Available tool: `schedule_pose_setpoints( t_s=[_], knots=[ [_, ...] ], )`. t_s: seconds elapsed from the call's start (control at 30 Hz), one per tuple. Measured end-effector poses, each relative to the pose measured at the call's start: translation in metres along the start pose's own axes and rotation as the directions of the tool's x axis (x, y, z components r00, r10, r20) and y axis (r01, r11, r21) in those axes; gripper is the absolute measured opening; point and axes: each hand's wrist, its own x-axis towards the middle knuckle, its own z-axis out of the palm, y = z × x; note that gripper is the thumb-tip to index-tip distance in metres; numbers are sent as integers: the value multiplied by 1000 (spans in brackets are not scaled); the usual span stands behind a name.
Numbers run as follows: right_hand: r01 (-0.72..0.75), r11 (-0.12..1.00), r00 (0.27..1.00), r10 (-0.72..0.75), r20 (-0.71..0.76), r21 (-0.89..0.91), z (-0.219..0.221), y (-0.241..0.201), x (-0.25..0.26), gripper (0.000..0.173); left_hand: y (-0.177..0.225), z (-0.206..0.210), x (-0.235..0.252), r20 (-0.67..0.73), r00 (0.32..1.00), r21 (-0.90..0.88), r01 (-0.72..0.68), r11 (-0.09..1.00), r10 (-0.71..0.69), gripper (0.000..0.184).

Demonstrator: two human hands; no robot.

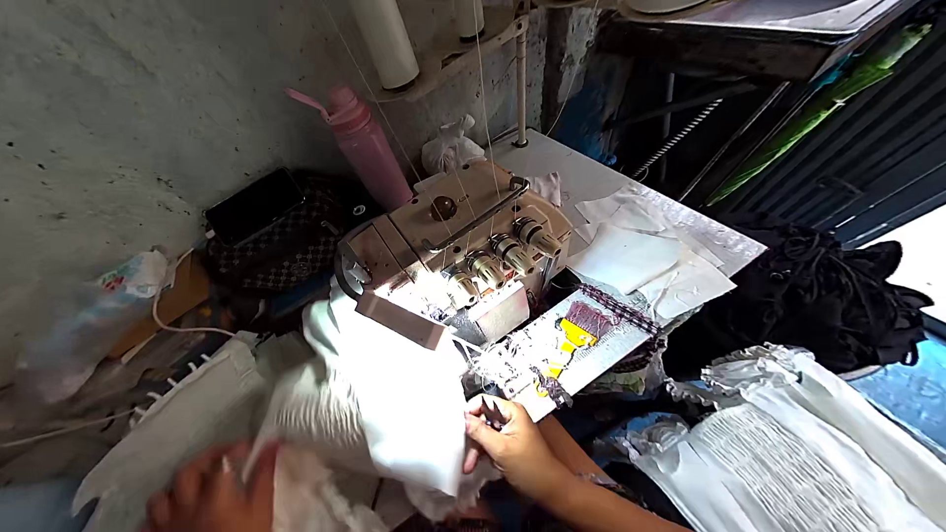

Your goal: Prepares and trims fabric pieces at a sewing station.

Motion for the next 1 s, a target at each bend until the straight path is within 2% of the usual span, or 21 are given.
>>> schedule_pose_setpoints(
  t_s=[0.07,0.13,0.17,0.23,0.3,0.33,0.4,0.43,0.53,0.6,0.67,0.73,0.87,1.0],
  knots=[
    [-16,993,999,21,-49,115,16,10,-1,10,-3,1,43,-118,992,16,-50,999,51,61],
    [-41,985,994,56,-88,170,19,8,1,10,45,-15,45,-246,948,-65,-226,972,203,46],
    [-48,983,993,66,-97,177,18,7,-1,10,74,-22,28,-196,936,-173,-328,929,294,39],
    [-15,989,994,31,-107,147,13,5,-2,11,121,-8,-13,-52,898,-388,-421,820,436,50],
    [52,996,992,-43,-121,76,9,7,-1,9,131,23,-34,-1,879,-383,-441,812,478,49],
    [70,997,991,-65,-116,39,6,6,-1,7,127,34,-34,1,889,-425,-414,805,459,39],
    [29,1000,997,-29,-72,9,-1,-4,0,3,115,38,-26,79,921,-582,-269,767,382,18],
    [-20,1000,999,20,-45,2,-5,-10,1,3,109,35,-22,145,926,-638,-181,748,348,15],
    [-122,992,992,122,9,-10,-11,-19,3,5,100,25,-14,308,913,-705,30,709,268,22],
    [-142,990,990,142,22,-20,-12,-19,1,7,108,25,-10,246,946,-670,11,742,209,30],
    [-159,987,987,160,23,-33,-11,-20,-1,6,118,23,-1,67,985,-481,-108,870,159,45],
    [-136,990,990,136,22,-29,-10,-21,1,7,122,19,15,-62,982,-356,-190,915,179,43],
    [-113,992,993,115,36,-50,-10,-27,8,4,126,4,22,-123,962,-423,-272,864,243,27],
    [-99,995,995,98,-14,-34,-9,-31,1,4,159,11,-16,-101,923,-410,-379,830,372,23]
  ],
)
